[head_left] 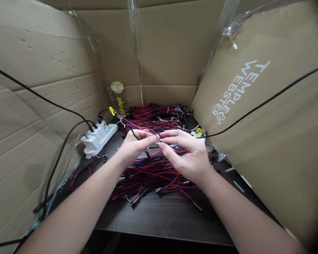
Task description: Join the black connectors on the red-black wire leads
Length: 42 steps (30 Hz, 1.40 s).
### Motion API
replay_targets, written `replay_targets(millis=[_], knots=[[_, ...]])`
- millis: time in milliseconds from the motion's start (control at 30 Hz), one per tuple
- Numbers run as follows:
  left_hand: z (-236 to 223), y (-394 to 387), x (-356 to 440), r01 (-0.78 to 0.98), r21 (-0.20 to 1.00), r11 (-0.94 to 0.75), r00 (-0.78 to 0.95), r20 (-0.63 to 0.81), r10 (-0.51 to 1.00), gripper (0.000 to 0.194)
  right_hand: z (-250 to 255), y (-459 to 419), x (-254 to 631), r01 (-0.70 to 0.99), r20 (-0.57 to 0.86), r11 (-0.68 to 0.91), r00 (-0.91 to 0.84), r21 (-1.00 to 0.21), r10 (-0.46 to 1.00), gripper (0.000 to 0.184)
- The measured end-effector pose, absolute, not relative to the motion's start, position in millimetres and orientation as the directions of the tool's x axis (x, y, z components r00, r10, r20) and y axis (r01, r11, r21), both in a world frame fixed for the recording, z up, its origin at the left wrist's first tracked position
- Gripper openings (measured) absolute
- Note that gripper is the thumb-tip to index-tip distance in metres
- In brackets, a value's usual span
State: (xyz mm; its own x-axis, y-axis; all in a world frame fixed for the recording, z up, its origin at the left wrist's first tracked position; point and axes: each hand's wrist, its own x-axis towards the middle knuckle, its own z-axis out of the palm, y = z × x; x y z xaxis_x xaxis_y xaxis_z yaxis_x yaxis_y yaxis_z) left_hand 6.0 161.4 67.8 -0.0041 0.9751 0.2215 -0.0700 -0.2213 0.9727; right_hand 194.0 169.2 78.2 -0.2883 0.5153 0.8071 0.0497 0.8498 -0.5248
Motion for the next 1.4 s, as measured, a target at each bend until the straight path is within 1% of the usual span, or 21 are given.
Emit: replay_targets(millis=[67, 133, 233, 300, 433, 500, 567, 667, 800, 867, 967, 1067, 1167, 1300, 1400], knots=[[67.5, 162.0, 7.2, -0.073, 0.972, -0.221, -0.011, 0.221, 0.975, 0.027, 78.3, 169.1, 194.9, 0.051, 0.783, 0.842, -0.341, -0.537, 0.520, 0.011], [68.0, 162.4, 8.8, -0.060, 0.968, -0.245, -0.010, 0.245, 0.969, 0.024, 77.9, 169.9, 195.1, 0.059, 0.773, 0.837, -0.354, -0.543, 0.527, 0.014], [68.7, 162.1, 9.6, -0.044, 0.962, -0.268, -0.007, 0.268, 0.963, 0.024, 76.8, 172.0, 194.8, 0.096, 0.744, 0.817, -0.364, -0.568, 0.560, 0.010], [68.0, 161.7, 8.4, -0.038, 0.968, -0.250, -0.010, 0.249, 0.968, 0.027, 75.8, 173.6, 194.6, 0.106, 0.677, 0.758, -0.383, -0.644, 0.628, 0.007], [63.6, 162.5, 3.0, -0.017, 0.974, -0.226, 0.002, 0.226, 0.974, 0.031, 75.4, 176.7, 195.0, 0.018, 0.527, 0.572, -0.365, -0.820, 0.767, 0.022], [62.4, 162.9, 1.0, -0.004, 0.970, -0.241, 0.019, 0.241, 0.970, 0.030, 77.3, 177.9, 195.8, -0.028, 0.460, 0.490, -0.396, -0.871, 0.795, 0.029], [63.4, 162.4, 0.5, -0.006, 0.968, -0.250, 0.049, 0.250, 0.967, 0.028, 80.4, 178.7, 197.1, -0.063, 0.412, 0.435, -0.465, -0.898, 0.784, 0.027], [68.9, 159.3, 2.4, -0.063, 0.963, -0.264, 0.104, 0.269, 0.957, 0.024, 85.0, 178.7, 199.3, -0.115, 0.370, 0.369, -0.537, -0.922, 0.758, 0.022], [76.7, 154.0, 4.5, -0.131, 0.943, -0.307, 0.160, 0.326, 0.932, 0.020, 86.5, 178.2, 201.3, -0.116, 0.283, 0.264, -0.553, -0.958, 0.784, 0.027], [77.9, 152.2, 4.3, -0.141, 0.937, -0.318, 0.184, 0.341, 0.922, 0.018, 85.6, 178.6, 201.6, -0.107, 0.261, 0.243, -0.550, -0.964, 0.793, 0.029], [76.3, 151.4, 2.9, -0.159, 0.943, -0.294, 0.221, 0.324, 0.920, 0.016, 83.4, 180.5, 201.9, -0.105, 0.221, 0.197, -0.582, -0.975, 0.783, 0.031], [73.6, 152.6, 1.3, -0.159, 0.943, -0.293, 0.242, 0.325, 0.914, 0.014, 81.8, 183.3, 202.7, -0.131, 0.147, 0.082, -0.631, -0.988, 0.761, 0.033], [72.3, 155.0, -0.1, -0.122, 0.928, -0.352, 0.222, 0.372, 0.901, 0.013, 81.3, 185.6, 204.0, -0.147, 0.089, -0.007, -0.635, -0.989, 0.767, 0.034], [70.0, 158.7, -2.7, -0.068, 0.925, -0.374, 0.198, 0.380, 0.904, 0.018, 81.9, 185.6, 205.1, -0.146, 0.086, -0.008, -0.621, -0.989, 0.779, 0.035], [67.6, 160.9, -5.6, -0.078, 0.921, -0.381, 0.167, 0.389, 0.906, 0.020, 83.4, 184.4, 205.5, -0.147, 0.112, 0.023, -0.631, -0.989, 0.768, 0.032]])
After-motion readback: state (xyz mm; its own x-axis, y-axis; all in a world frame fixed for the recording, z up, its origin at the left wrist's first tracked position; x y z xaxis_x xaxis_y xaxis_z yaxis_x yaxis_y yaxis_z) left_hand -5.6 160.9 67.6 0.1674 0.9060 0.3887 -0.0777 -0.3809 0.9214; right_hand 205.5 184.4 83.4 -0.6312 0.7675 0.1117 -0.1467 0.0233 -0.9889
